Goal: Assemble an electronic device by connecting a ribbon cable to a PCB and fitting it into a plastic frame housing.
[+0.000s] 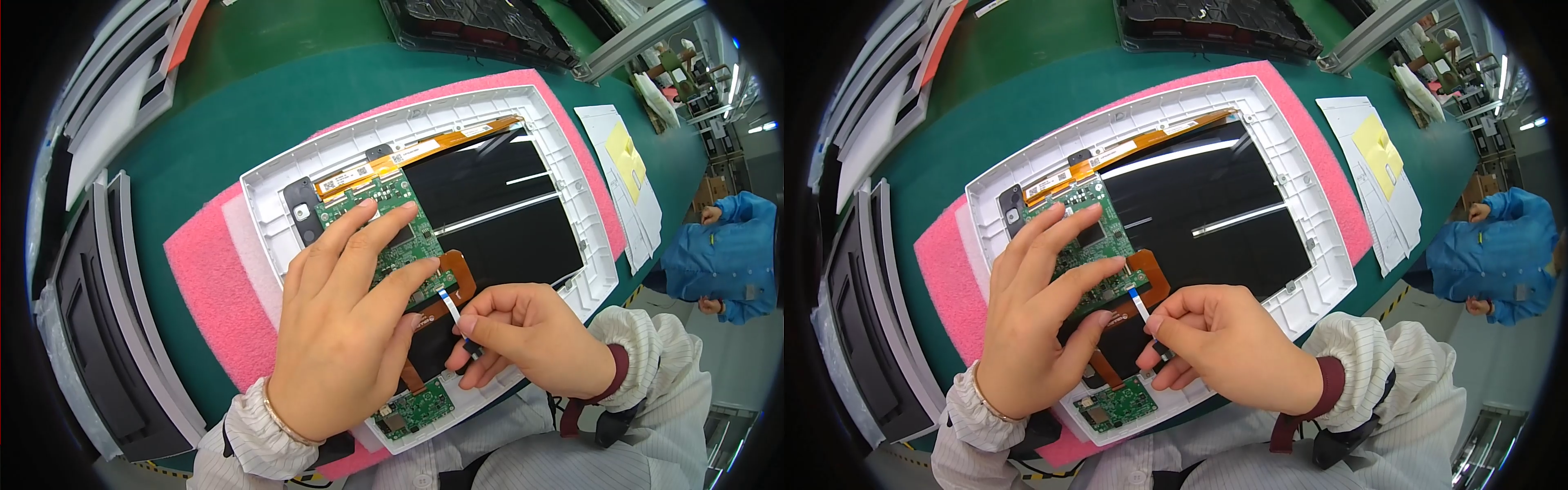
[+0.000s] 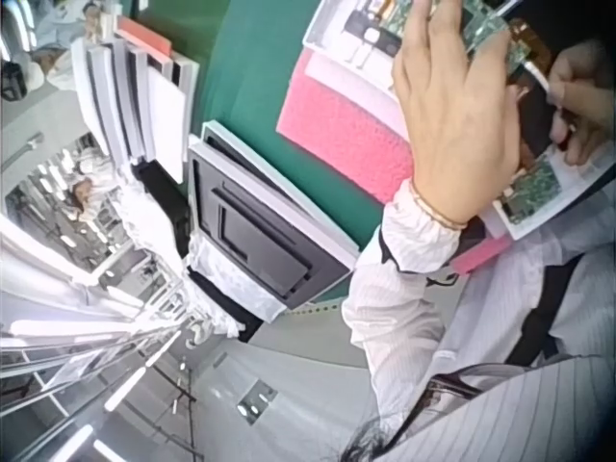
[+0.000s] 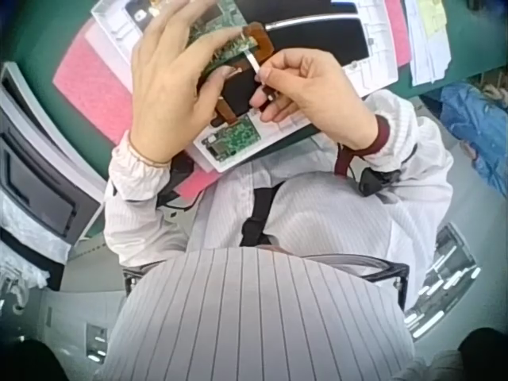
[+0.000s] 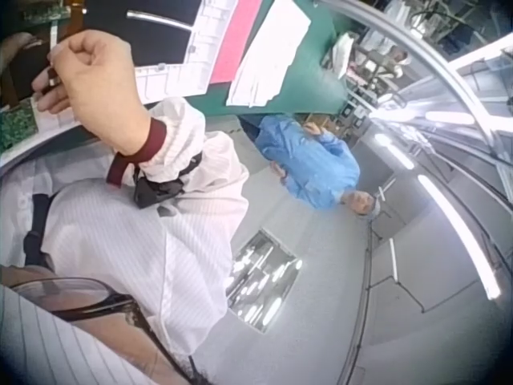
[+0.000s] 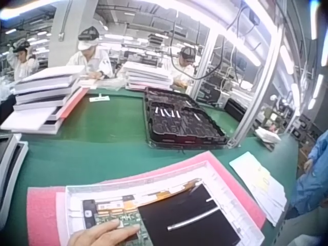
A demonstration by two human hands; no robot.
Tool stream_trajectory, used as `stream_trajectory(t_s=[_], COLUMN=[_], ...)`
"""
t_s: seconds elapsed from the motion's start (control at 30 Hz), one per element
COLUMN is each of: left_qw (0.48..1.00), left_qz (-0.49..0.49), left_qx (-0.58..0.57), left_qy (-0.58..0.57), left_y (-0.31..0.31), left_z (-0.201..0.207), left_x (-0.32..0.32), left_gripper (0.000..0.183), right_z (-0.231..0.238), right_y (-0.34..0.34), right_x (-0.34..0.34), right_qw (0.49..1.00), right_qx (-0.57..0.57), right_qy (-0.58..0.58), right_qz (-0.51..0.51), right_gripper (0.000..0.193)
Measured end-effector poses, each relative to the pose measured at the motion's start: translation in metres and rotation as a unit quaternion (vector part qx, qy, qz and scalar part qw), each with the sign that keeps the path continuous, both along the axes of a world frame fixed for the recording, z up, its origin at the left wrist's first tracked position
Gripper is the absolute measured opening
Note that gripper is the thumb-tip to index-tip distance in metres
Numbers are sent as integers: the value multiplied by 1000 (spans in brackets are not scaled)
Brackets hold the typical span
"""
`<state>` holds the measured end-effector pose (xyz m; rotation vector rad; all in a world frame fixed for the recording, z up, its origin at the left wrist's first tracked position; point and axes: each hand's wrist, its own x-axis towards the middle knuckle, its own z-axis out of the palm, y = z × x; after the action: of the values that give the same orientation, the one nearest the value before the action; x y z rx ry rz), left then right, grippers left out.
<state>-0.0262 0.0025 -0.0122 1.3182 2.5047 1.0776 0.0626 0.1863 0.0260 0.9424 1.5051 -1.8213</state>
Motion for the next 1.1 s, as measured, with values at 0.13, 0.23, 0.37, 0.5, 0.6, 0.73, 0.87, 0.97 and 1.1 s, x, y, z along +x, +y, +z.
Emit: stream_trajectory(t_s=[0.13, 0.23, 0.37, 0.5, 0.6, 0.73, 0.87, 0.97, 1.1], left_qw=[999, 988, 989, 897, 860, 806, 825, 841, 856], left_qz=[18, 45, 15, -41, -77, -22, -35, -35, -7], left_qx=[34, 116, 109, 177, 231, 226, 223, 230, 252], left_qy=[-27, -92, -98, -403, -448, -547, -518, -489, -451], left_y=[-4, -7, -13, -12, -14, -14, -16, -16, -13], left_z=[3, 7, 24, 27, 23, 35, 35, 34, 31], left_x=[0, 1, 10, 17, 17, 20, 20, 22, 26], left_gripper=[42, 37, 33, 29, 24, 23, 17, 16, 17], right_z=[2, 5, -2, -7, -9, -11, -13, -10, -14], right_y=[0, 1, -2, -8, -10, -9, -11, -18, -29], right_x=[1, 9, 28, 31, 29, 29, 29, 31, 31], right_qw=[1000, 999, 978, 940, 921, 917, 911, 917, 889], right_qx=[-2, -21, -109, -227, -273, -291, -300, -231, -98], right_qy=[2, 32, 176, 253, 277, 272, 282, 323, 430], right_qz=[2, 3, -2, -15, 9, 23, 7, -34, -121], right_gripper=[21, 21, 20, 15, 17, 20, 22, 21, 29])
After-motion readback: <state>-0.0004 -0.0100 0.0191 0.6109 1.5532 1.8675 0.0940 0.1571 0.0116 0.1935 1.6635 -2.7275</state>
